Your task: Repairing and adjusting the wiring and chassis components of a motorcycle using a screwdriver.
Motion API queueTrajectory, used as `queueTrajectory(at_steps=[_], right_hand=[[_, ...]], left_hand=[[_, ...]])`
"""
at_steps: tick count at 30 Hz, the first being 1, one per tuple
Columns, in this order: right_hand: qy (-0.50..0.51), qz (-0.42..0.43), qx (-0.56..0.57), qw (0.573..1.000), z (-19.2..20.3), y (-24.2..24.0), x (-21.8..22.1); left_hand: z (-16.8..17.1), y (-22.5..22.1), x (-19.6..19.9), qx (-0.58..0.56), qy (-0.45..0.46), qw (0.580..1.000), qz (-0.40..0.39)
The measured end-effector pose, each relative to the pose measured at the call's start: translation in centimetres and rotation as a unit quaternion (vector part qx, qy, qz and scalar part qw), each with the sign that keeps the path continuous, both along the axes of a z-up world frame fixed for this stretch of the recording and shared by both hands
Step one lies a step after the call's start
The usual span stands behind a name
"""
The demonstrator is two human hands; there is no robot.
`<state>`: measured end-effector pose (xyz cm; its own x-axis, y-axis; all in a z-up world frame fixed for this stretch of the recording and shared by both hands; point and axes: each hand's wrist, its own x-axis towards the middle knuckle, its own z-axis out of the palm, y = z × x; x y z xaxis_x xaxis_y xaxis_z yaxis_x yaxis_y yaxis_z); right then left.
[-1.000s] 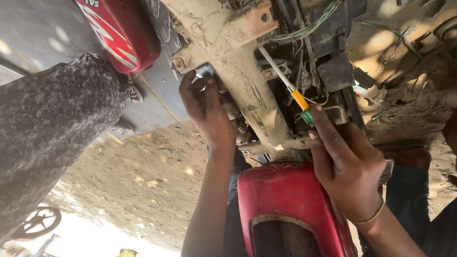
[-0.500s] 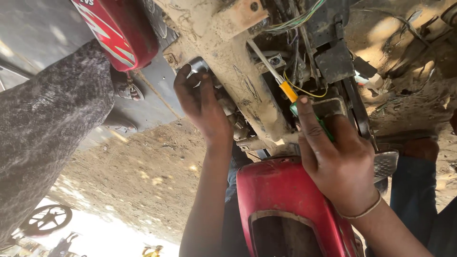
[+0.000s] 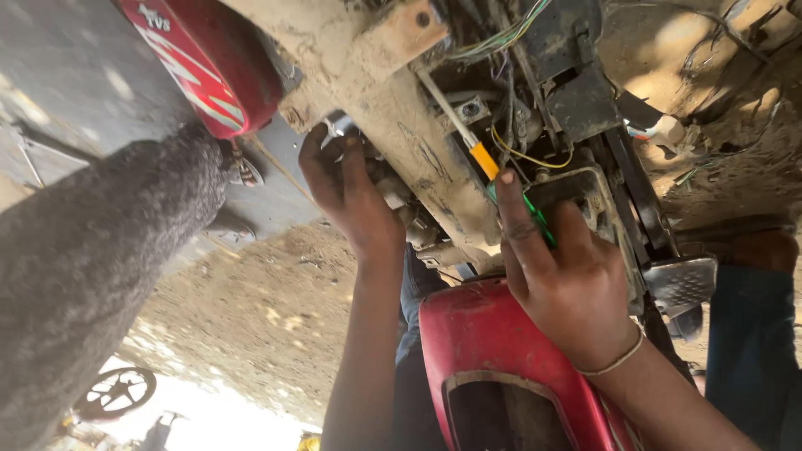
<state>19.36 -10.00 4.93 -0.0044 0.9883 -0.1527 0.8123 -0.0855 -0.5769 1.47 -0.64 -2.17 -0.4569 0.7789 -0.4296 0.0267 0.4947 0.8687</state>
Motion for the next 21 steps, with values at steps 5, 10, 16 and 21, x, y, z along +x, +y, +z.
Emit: queueTrajectory(at_steps=[5,10,16,21], right_hand=[[0.009,0.014,0.000,1.000,-0.3,-0.1,-0.3],[-0.016,0.004,-0.017,1.000,-1.0,0.6,-1.1],[0.013,0.003,0.029,1.000,-2.5,1.4,-1.3],[-0.002,-0.015,0.035,0.999,-3.3,3.2,-1.5]], left_hand=[[-0.4,-0.7,-0.3,-0.003,0.007,1.000,0.005],[-1.1,-0.7,-0.9,0.009,0.002,1.000,0.006],[-1.0,-0.7,-0.6,0.006,0.006,1.000,0.007],[-0.1,-0.1,0.0,-0.013,0.002,1.000,0.012]])
